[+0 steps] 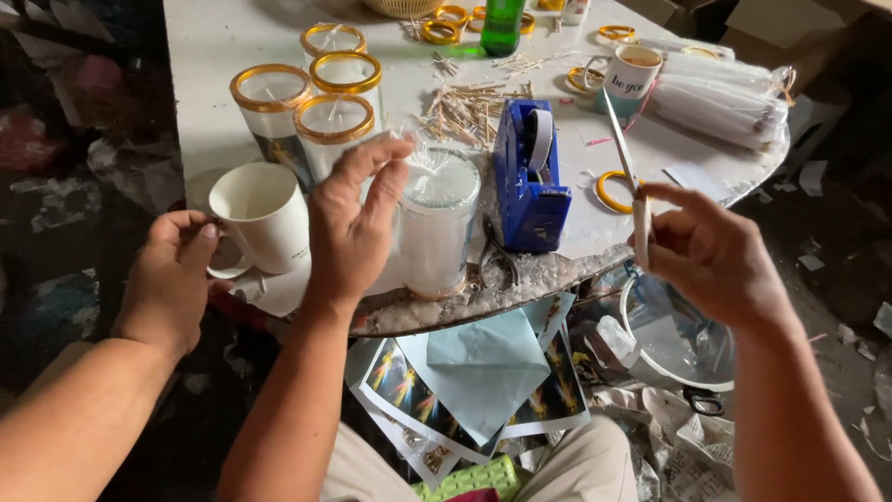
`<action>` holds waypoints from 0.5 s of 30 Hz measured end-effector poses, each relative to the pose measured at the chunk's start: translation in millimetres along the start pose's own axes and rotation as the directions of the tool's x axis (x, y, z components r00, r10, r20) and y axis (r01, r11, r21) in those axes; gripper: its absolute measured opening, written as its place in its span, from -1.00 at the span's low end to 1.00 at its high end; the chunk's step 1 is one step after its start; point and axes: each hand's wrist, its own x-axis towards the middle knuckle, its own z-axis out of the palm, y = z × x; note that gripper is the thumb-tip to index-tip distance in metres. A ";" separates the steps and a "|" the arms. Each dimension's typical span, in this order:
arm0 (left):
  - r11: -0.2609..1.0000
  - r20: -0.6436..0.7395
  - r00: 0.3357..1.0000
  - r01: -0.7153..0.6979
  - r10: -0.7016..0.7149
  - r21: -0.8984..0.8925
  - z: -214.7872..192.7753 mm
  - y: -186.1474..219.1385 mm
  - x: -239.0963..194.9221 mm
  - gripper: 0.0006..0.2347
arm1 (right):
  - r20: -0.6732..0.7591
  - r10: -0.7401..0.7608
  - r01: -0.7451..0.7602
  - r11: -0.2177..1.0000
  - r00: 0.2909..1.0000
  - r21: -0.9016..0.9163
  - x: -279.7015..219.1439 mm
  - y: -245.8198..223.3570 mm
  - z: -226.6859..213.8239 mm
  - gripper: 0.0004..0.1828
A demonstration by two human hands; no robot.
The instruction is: The person assembles candles by applying clear tape to the rim of a white candle with a gold top, then places a printed image into a plastic sleeve and inserts it into the candle. The person repeats this process for multiple candles.
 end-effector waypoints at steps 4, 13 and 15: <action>0.998 0.035 0.997 -0.063 0.063 0.004 -0.8 -0.3 21.6 -0.92 | 0.195 -0.214 0.271 0.901 0.957 -0.340 7.2 -60.0 6.2 -0.47; 0.959 0.187 0.940 -0.277 0.284 -0.062 -0.3 17.1 49.4 -0.89 | 0.475 -0.222 0.475 0.711 0.852 -0.519 55.8 -104.9 28.1 -0.49; 0.973 0.238 0.944 -0.208 0.227 -0.104 1.9 16.7 51.9 -0.88 | 0.465 -0.173 0.449 0.674 0.868 -0.587 66.9 -115.7 39.5 -0.51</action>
